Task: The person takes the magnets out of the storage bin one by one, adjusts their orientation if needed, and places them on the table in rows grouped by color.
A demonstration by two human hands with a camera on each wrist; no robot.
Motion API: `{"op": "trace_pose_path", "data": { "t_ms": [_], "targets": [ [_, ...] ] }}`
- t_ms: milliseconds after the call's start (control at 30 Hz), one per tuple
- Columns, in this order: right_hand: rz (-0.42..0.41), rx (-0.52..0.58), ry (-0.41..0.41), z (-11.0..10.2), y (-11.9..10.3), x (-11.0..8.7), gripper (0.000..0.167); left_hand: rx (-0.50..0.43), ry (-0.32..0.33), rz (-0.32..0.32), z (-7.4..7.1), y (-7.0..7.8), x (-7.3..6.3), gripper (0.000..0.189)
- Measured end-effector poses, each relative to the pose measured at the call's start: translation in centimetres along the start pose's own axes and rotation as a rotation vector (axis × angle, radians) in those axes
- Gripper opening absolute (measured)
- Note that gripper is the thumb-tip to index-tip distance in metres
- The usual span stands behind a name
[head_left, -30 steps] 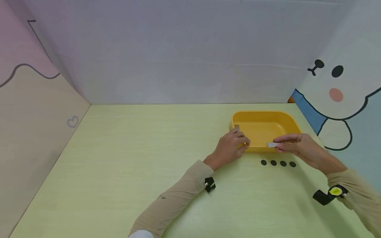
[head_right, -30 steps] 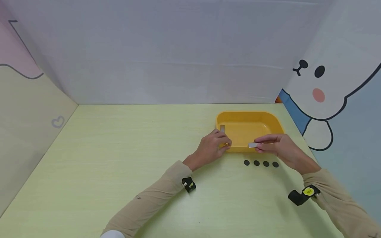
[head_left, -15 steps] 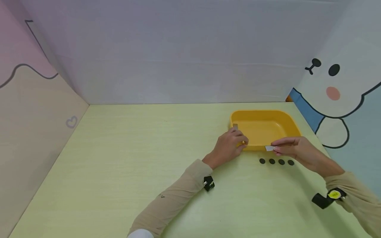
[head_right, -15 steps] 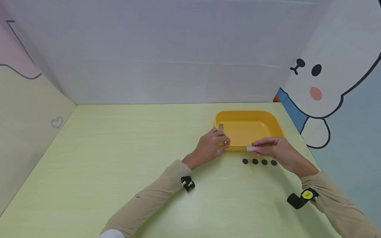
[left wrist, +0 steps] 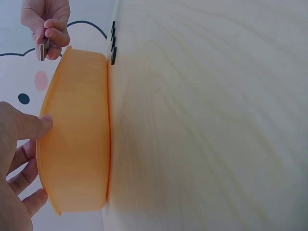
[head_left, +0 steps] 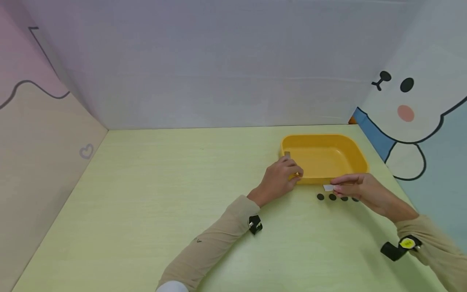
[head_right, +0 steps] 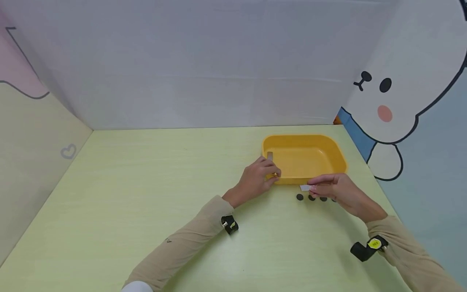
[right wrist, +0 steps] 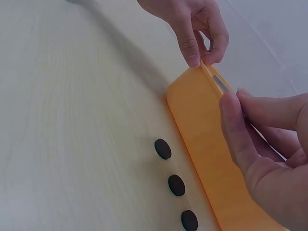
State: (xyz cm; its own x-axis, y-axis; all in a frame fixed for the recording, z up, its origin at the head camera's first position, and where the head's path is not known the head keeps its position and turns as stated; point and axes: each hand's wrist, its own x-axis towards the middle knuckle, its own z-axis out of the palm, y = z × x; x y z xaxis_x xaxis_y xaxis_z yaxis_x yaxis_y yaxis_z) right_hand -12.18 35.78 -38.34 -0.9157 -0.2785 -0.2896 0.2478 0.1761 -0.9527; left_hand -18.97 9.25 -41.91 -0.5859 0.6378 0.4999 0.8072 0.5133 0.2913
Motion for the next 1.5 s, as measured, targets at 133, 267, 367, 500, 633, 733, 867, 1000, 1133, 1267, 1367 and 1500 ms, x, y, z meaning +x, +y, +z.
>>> {"op": "trace_pose_path", "data": {
  "t_ms": [133,267,367,500,633,733,867,1000,1133,1267,1367,1500],
  "targets": [
    [0.011,0.004,-0.008,0.1,0.4,-0.2,0.018,0.011,0.006,0.004,0.1,0.0,0.0,0.005],
    [0.006,0.041,-0.050,0.1,0.8,-0.3,0.019,0.017,0.002,0.001,0.1,-0.1,0.0,0.005],
    [0.008,0.056,-0.058,0.1,1.1,-0.3,0.019,0.013,-0.001,-0.002,0.1,0.0,0.0,0.005],
    [0.035,0.060,-0.051,0.3,1.5,-0.4,0.019,0.004,-0.001,-0.002,0.0,0.0,0.0,0.005],
    [0.061,0.066,-0.055,0.4,1.8,-0.5,0.019,-0.011,0.000,0.007,0.0,0.0,0.0,0.005],
    [0.074,0.070,-0.063,0.6,1.8,-0.6,0.019,-0.007,-0.001,0.009,0.0,0.0,0.0,0.005],
    [0.114,0.052,-0.046,0.9,2.0,-0.6,0.019,-0.001,0.000,0.007,0.0,0.0,0.0,0.005],
    [0.133,0.047,-0.042,1.1,2.4,-0.7,0.021,-0.003,0.001,0.004,0.0,-0.1,0.0,0.005],
    [0.124,0.068,-0.060,1.0,2.8,-0.9,0.020,-0.004,0.002,-0.001,0.1,-0.1,0.0,0.005],
    [0.117,0.076,-0.067,1.1,3.3,-1.0,0.020,-0.012,0.008,-0.003,0.1,-0.2,0.0,0.005],
    [0.125,0.079,-0.061,1.3,3.7,-1.1,0.020,-0.022,0.013,-0.003,0.1,-0.1,0.0,0.005],
    [0.140,0.077,-0.058,1.4,4.1,-1.2,0.020,-0.025,0.012,-0.006,0.0,-0.1,-0.1,0.005]
  ]
}}
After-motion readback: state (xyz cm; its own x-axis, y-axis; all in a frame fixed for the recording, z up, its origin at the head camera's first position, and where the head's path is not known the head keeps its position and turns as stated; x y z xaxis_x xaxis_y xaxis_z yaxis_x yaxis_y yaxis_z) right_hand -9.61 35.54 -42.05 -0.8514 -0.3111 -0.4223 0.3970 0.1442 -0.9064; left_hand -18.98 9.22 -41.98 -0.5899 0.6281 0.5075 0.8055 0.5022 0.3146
